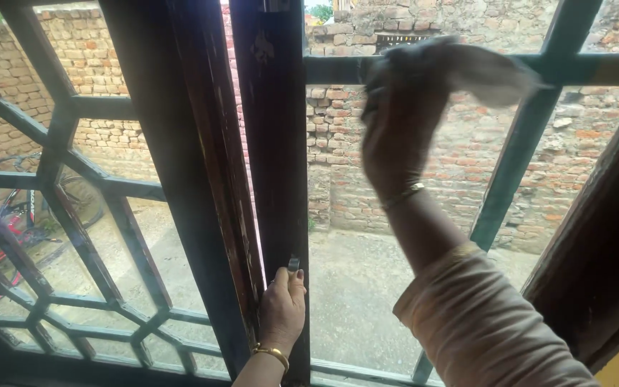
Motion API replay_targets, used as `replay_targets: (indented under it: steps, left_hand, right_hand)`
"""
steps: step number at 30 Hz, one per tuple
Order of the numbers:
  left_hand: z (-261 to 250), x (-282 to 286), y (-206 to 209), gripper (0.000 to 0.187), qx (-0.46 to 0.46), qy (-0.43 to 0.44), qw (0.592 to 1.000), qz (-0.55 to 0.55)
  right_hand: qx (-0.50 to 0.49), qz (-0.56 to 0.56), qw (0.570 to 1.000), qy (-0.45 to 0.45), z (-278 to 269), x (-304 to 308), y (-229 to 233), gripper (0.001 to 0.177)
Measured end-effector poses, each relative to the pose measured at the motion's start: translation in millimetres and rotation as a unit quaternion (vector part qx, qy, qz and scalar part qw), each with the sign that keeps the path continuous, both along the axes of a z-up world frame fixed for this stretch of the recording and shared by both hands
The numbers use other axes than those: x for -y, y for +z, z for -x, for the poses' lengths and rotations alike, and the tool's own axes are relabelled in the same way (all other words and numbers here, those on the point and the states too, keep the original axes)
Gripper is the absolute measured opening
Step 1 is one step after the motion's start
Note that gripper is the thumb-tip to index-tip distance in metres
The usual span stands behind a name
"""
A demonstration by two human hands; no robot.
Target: Cleaning a window and its frame using a spray cleaner and a cloth.
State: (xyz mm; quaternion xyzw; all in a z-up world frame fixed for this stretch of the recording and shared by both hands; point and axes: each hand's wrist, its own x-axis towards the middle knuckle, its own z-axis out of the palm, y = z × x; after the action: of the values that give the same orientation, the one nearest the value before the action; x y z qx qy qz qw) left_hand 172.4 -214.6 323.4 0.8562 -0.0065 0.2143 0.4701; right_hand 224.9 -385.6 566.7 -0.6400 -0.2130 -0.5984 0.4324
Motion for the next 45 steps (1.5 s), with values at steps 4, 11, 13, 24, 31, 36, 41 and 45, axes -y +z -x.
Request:
replay_targets:
  steps: [4,11,13,24,31,36,41,45]
  left_hand:
    - [-5,-1,-8,0.024,0.029,-0.004,0.999,0.014]
    - [-1,1,-7,0.027,0.025,-0.028,0.999,0.033]
    - [1,-3,-8,0.028,0.017,-0.026,0.999,0.032]
    - [4,-2,3,0.033,-0.031,-0.009,0.999,0.007]
    - [-4,-5,-5,0.033,-0.038,-0.015,0.999,0.014]
    - [-4,-4,-6,0.034,-0.004,-0.027,0.999,0.024]
    - [-13,-4,-16,0.035,-0.002,-0.022,1.0,0.022]
    - [-14,-4,-20,0.034,0.017,-0.033,0.999,0.031]
  right_hand:
    - [0.132,0.22,0.955,-0.147,20,-8,-21,0.043]
    - [0.087,0.404,0.898,-0.148,33,116,-83,0.024]
    - [-0.005,0.305,0.949,-0.073,43,150,-74,0.021]
    - [0.228,0.091,0.9,-0.362,-37,137,24,0.039]
    - [0.127,0.107,0.937,-0.309,-37,13,46,0.03]
    - [0.133,0.235,0.922,-0.278,-21,-25,34,0.03]
    - [0.092,0.295,0.933,-0.185,-8,-31,2,0.025]
    - [0.125,0.303,0.921,-0.21,-20,-33,-41,0.03]
